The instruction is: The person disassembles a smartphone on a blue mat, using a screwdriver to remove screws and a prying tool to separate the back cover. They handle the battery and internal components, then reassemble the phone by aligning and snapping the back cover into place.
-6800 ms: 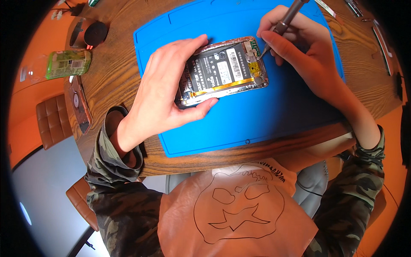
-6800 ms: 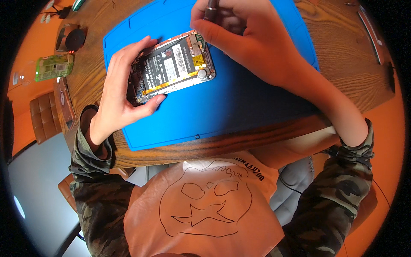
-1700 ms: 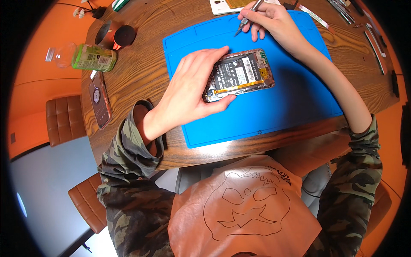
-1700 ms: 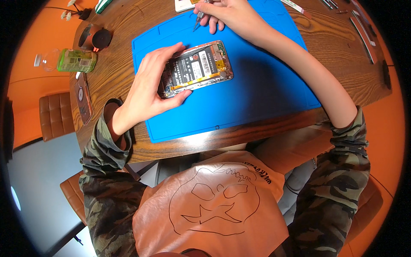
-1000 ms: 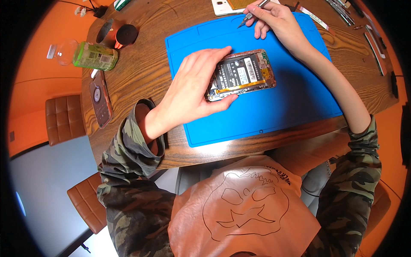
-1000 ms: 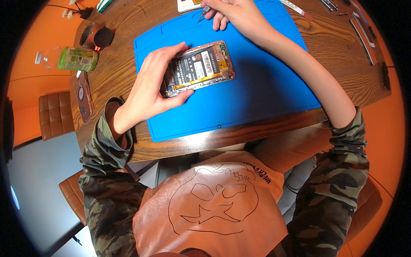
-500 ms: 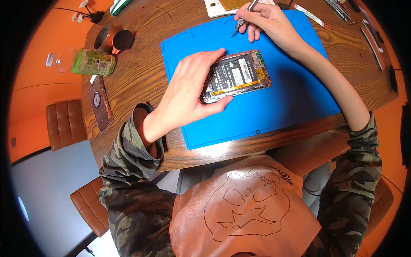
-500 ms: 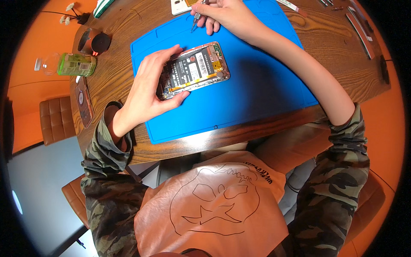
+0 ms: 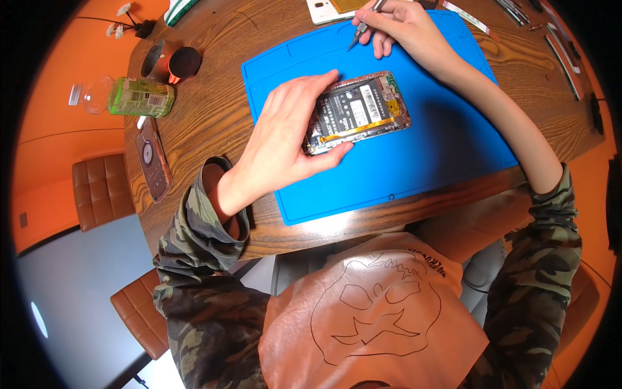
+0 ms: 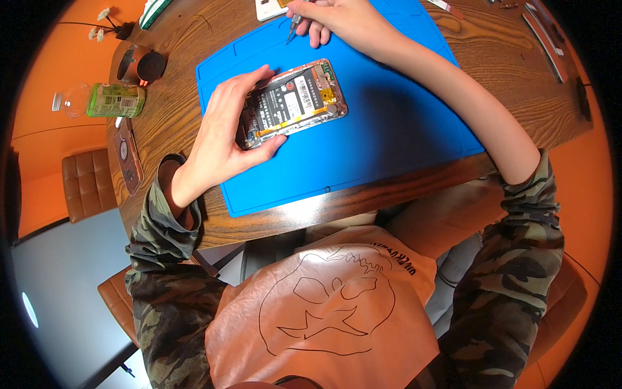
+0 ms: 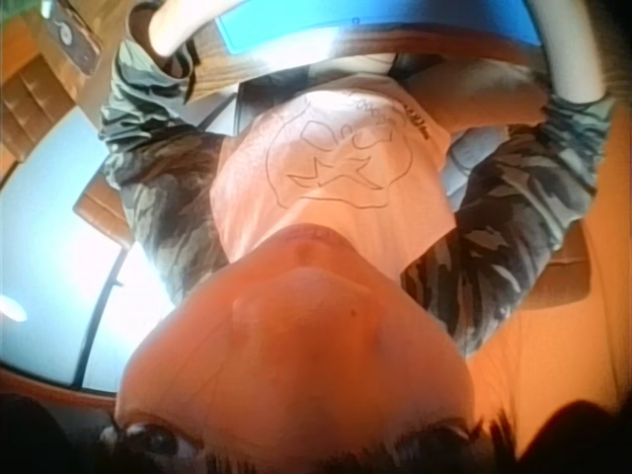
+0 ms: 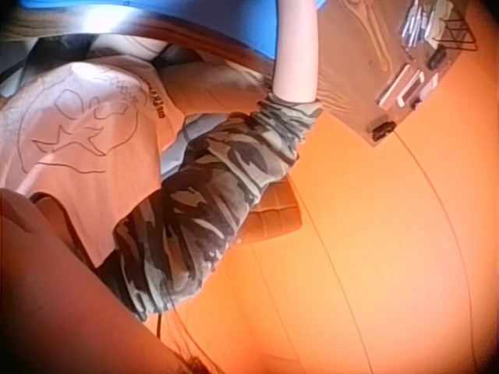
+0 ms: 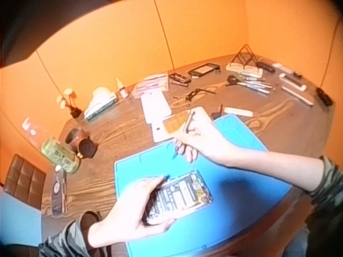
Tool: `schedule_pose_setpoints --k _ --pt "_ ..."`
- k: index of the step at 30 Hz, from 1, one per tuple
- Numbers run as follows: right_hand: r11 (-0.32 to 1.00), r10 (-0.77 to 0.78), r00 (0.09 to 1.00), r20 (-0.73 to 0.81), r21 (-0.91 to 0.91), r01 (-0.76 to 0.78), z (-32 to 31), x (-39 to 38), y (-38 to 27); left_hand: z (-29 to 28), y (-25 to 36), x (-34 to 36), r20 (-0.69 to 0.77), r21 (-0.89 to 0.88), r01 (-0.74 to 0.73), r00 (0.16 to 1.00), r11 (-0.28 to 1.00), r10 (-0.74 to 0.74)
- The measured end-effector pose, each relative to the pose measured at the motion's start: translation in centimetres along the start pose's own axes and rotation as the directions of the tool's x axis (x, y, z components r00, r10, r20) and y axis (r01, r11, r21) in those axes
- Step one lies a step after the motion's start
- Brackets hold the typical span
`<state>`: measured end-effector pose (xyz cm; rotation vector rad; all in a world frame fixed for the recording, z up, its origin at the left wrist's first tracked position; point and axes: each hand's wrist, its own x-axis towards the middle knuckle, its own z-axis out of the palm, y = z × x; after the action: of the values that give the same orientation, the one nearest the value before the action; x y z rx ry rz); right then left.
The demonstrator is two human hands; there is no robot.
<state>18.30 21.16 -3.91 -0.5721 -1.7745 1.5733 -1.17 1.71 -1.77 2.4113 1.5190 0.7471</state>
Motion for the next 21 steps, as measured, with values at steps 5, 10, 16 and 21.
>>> schedule_pose_setpoints --k 5,10,16,21 --pt "1.0 -0.018 0.999 -0.027 0.02 0.018 0.02 0.05 -0.03 0.01 -0.02 -0.01 -0.002 0.002 -0.003 1.0 1.0 0.003" --pt "1.0 0.015 0.998 0.062 0.005 -0.016 -0.07 0.12 -0.17 -0.06 0.1 -0.02 0.0 0.024 0.001 1.0 1.0 -0.001" --pt "1.0 0.021 1.0 0.017 0.019 -0.022 -0.22 0.06 -0.13 -0.05 0.18 -0.01 0.004 0.025 0.012 1.0 1.0 -0.012" --pt "1.0 0.004 1.0 0.014 0.025 -0.005 -0.26 0.14 -0.07 -0.02 0.11 -0.03 0.004 0.028 0.001 1.0 1.0 -0.001"
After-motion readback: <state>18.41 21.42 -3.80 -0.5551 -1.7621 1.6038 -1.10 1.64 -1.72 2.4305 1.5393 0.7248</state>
